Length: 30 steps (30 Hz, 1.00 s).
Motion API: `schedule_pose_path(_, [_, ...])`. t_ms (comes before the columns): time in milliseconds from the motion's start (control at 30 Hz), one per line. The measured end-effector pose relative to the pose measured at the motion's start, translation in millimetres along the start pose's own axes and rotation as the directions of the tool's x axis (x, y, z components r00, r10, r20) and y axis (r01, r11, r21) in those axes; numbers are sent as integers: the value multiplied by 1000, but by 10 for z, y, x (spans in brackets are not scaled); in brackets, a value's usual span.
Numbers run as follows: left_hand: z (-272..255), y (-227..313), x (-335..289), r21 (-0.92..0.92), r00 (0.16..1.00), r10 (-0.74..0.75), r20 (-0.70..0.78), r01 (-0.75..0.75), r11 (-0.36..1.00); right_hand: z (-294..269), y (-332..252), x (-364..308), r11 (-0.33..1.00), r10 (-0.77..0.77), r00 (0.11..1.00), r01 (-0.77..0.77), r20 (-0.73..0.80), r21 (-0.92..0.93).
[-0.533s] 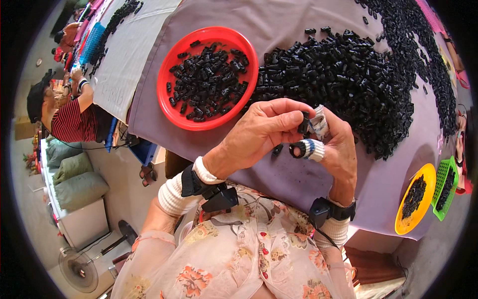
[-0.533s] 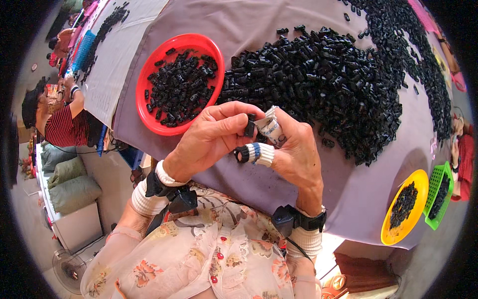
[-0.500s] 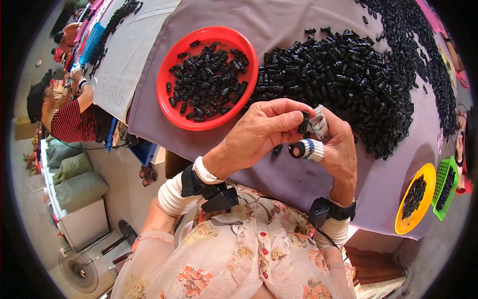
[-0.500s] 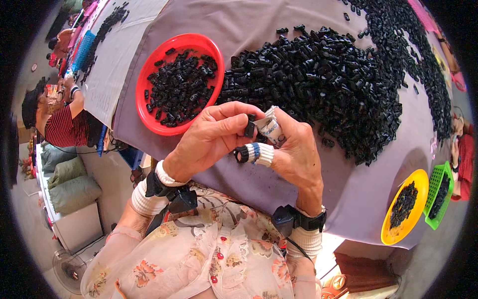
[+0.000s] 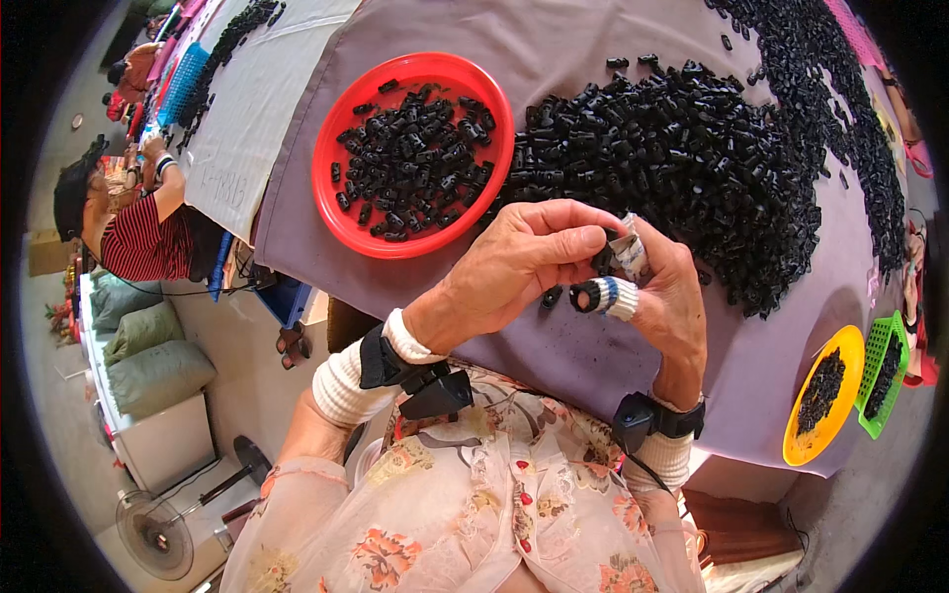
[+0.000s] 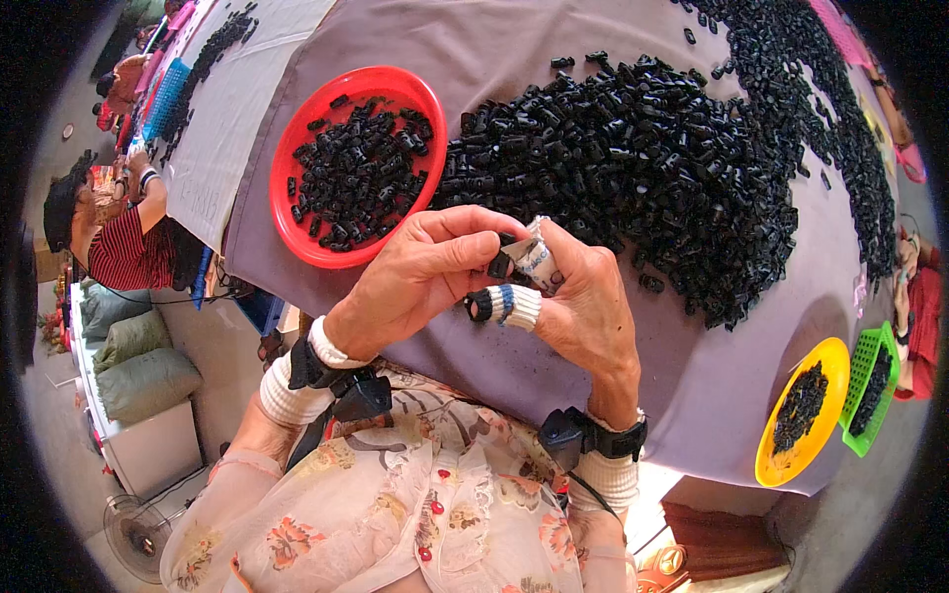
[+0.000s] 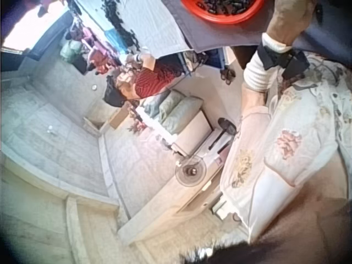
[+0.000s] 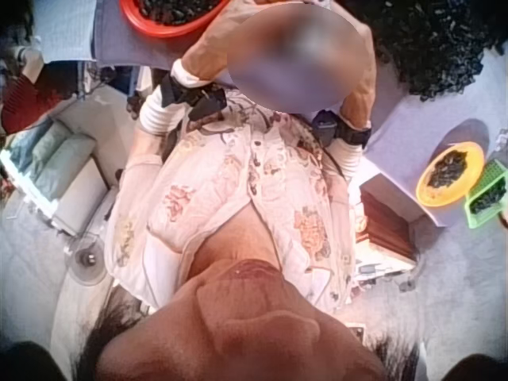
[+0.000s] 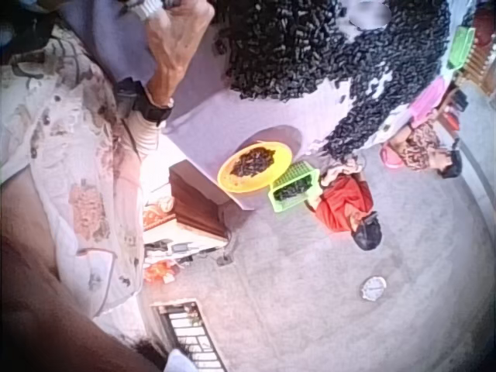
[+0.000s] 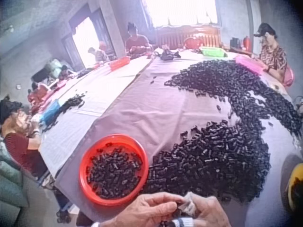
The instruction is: The person picks up a black plastic toggle and a white and blue fabric sleeve by hand, fits them together, and places the assembled unit onto the table. They repeat this process, handling the components one at a time and occasionally moving piles of toggles aside.
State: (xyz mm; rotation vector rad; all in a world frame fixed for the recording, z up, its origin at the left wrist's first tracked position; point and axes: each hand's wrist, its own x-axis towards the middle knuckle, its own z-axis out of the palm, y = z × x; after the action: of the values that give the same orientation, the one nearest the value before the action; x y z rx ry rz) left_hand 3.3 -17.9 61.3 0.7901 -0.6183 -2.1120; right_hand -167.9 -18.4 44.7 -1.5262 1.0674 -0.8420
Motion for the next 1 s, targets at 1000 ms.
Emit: schedule_pose_path(1000, [-138,-153,-14,-34,999,-37,-26,36,999,177,143,-62,999,34,999,-34,7,-5])
